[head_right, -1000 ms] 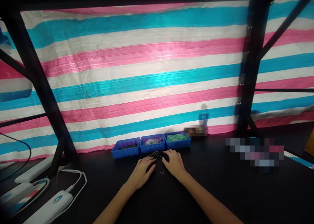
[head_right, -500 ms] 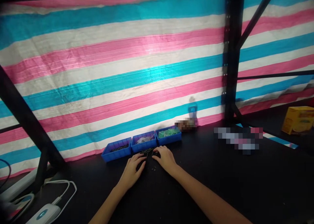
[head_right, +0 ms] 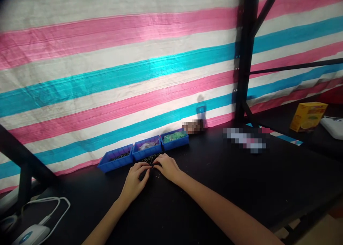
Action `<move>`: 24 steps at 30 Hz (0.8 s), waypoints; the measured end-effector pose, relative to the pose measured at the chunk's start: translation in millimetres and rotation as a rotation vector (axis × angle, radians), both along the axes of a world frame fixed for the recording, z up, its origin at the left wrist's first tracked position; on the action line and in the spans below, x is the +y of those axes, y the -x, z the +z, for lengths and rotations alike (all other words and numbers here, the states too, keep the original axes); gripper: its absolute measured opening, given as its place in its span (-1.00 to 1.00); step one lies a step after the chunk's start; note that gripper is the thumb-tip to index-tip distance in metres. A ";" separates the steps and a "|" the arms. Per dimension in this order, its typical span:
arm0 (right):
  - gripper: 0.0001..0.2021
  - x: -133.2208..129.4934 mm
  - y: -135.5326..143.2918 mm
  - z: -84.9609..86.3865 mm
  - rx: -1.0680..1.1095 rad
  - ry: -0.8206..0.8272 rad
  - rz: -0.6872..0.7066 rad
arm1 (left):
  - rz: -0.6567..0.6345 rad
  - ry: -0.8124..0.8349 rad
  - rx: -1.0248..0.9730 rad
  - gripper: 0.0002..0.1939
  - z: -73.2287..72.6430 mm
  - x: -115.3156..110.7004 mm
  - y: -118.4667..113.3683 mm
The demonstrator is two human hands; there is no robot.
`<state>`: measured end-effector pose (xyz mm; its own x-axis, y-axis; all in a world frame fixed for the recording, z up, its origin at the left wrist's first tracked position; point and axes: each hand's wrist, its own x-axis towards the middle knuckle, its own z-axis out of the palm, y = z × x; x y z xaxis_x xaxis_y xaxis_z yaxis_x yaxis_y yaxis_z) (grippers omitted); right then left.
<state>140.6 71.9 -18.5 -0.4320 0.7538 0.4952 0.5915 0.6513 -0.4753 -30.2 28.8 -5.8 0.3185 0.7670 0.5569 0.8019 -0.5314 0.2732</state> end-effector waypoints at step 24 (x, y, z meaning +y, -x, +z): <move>-0.83 -2.8 4.3 2.2 0.226 0.148 -0.098 | 0.019 0.081 -0.057 -0.82 0.7 -2.6 0.5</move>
